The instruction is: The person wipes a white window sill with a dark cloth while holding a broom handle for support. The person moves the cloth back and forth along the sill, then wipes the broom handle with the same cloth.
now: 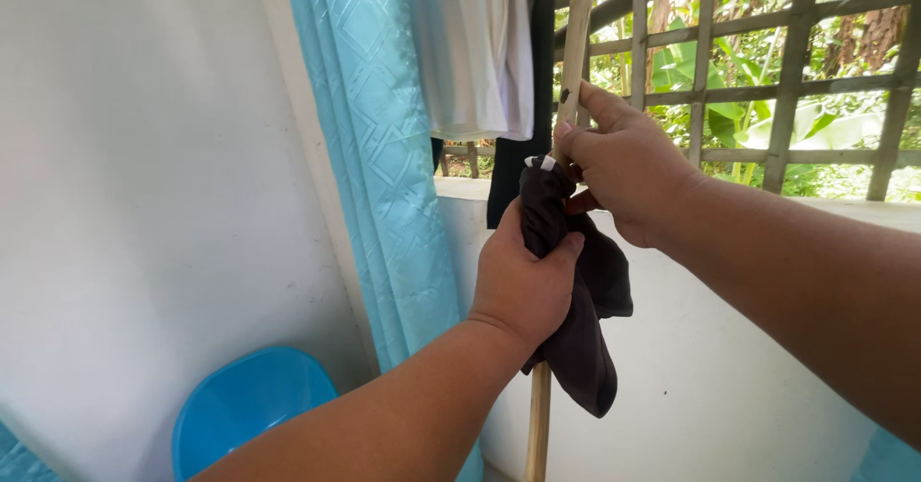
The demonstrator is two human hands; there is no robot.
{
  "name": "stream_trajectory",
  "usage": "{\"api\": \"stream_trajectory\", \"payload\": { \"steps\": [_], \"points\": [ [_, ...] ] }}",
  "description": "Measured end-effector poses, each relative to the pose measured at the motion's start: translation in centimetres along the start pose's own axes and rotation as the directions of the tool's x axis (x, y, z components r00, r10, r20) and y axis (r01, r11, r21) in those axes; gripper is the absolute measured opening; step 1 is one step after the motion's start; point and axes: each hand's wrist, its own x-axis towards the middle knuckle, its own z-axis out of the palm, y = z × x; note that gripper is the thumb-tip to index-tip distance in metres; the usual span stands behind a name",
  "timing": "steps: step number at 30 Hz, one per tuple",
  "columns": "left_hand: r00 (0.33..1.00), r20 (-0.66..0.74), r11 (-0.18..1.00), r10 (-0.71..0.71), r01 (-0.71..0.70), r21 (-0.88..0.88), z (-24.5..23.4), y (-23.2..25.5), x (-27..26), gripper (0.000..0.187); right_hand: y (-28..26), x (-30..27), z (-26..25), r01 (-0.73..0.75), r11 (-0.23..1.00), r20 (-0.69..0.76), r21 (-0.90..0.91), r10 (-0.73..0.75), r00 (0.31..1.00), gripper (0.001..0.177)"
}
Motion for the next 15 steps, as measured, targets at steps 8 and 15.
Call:
{"api": "stream_trajectory", "payload": {
  "steps": [8,15],
  "points": [
    [0.997,0.063,0.998,0.051,-0.048,-0.04,5.8,-0.5,2.2,0.04,0.6,2.4,-5.3,-0.071,0.997,-0.08,-0.005,0.071,0.994,0.058],
    [0.98,0.056,0.981,0.189,-0.187,-0.043,10.0,0.2,5.6,0.041,0.2,5.3,-9.8,-0.006,1.0,-0.125,0.01,0.007,0.992,0.055]
  ]
}}
